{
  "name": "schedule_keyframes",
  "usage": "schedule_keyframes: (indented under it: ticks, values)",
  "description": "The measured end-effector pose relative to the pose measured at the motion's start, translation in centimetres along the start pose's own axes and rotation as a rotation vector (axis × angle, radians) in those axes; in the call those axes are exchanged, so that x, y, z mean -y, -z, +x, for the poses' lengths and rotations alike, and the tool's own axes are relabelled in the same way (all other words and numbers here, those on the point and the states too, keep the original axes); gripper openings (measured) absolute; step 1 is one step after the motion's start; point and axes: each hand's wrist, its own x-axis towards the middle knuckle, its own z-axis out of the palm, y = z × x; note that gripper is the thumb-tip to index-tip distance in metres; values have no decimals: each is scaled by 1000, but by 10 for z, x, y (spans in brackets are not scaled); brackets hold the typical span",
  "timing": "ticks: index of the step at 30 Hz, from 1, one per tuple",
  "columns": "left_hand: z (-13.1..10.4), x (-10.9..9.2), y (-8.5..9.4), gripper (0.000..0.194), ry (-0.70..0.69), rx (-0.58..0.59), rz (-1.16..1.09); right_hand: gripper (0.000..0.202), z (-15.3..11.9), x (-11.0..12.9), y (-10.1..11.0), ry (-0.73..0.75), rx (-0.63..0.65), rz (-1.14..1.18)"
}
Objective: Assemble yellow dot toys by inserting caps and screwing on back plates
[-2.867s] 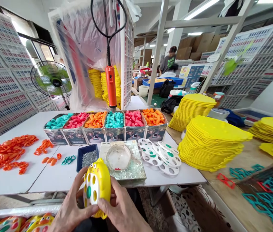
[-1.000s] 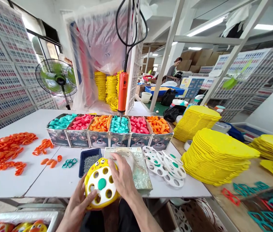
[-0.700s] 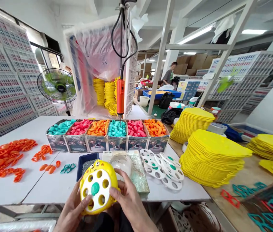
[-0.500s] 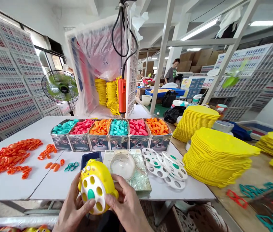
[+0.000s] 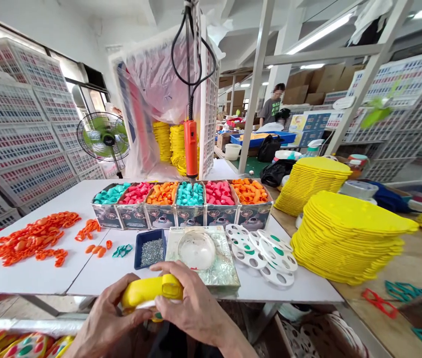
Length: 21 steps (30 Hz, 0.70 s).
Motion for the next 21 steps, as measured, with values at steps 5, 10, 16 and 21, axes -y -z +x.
schedule_keyframes:
  ticks: [5,10,16,21]
  values:
    - [-3,4,-23,38,4,-155,-21,42,-11,-23,-11,-70,-346,98]
    - [-9,2,-36,36,4,-150,-34,40,-17,-36,-26,-36,-409,185]
    - [-5,-7,-34,35,28,-15,4,33,-15,-34,-33,53,-427,124]
    - [-10,-12,-45,29,30,-36,-19,38,-21,-34,-35,12,-407,133]
